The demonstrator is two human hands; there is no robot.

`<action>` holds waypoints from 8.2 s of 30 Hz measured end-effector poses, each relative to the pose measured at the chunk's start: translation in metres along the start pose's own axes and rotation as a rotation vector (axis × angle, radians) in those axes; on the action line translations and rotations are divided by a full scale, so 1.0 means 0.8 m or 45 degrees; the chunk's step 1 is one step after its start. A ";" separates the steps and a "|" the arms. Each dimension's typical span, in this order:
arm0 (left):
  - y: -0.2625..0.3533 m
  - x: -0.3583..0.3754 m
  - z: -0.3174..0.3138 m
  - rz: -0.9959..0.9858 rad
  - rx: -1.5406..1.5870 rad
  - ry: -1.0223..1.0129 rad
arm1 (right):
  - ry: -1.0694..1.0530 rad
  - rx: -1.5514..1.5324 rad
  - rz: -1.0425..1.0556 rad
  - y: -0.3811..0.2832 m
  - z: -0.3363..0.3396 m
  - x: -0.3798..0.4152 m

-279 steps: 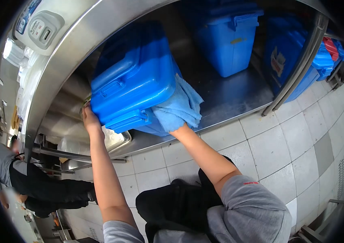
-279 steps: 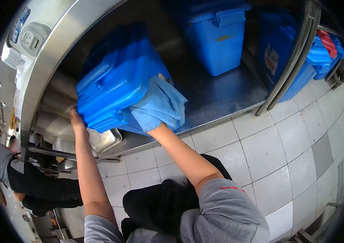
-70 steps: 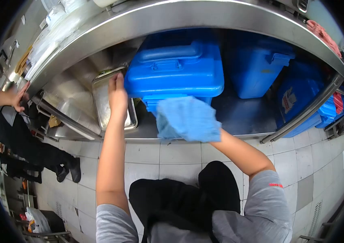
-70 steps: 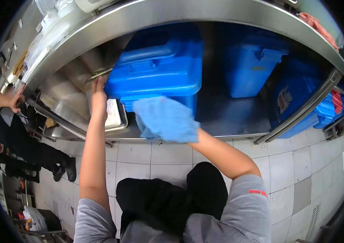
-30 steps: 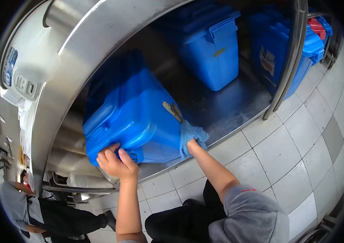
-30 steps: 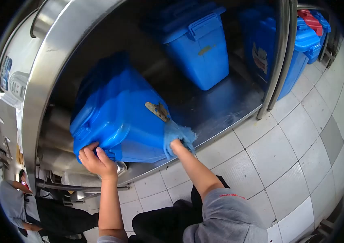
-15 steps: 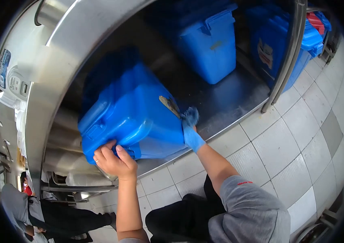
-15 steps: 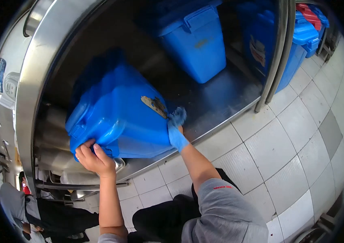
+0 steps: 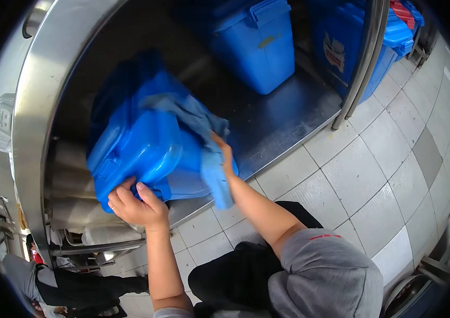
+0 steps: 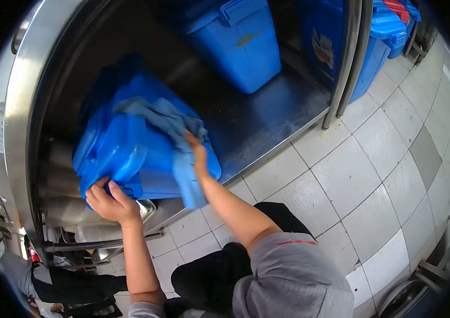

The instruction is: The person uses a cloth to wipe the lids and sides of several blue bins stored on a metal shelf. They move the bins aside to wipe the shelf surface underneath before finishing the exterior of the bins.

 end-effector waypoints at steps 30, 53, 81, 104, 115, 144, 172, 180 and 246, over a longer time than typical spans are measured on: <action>-0.004 0.003 -0.001 -0.034 -0.017 0.006 | -0.060 0.195 0.344 -0.117 -0.044 -0.110; -0.007 0.003 0.000 -0.035 -0.028 0.000 | -0.208 0.948 0.688 -0.012 -0.043 0.068; -0.005 0.004 0.002 -0.017 -0.026 0.033 | -0.324 1.006 0.677 -0.016 -0.004 0.076; -0.005 0.008 0.002 0.003 -0.066 0.040 | -0.276 1.031 0.151 0.007 0.007 0.061; -0.005 0.003 0.002 -0.028 -0.044 0.005 | 0.078 1.378 0.954 0.011 -0.046 0.023; -0.026 0.050 0.028 1.826 2.261 0.603 | -0.546 -0.255 -0.268 -0.172 -0.025 -0.130; -0.288 0.047 0.044 1.966 1.731 0.256 | -0.163 0.622 -0.145 0.230 -0.089 0.011; -0.276 0.041 0.047 1.969 1.731 0.179 | 0.284 0.973 0.878 -0.073 -0.123 -0.024; -0.269 0.040 0.040 1.987 1.767 0.299 | 0.126 1.519 0.763 0.132 -0.158 -0.192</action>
Point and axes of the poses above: each hand's wrist, its own x-axis away from the middle knuckle, its own z-axis out of the back of the hand, y = z × x, the point moved 1 cm from there along -x, towards the middle knuckle, and after that the axes turned 13 degrees about x, right-handed, at the moved point
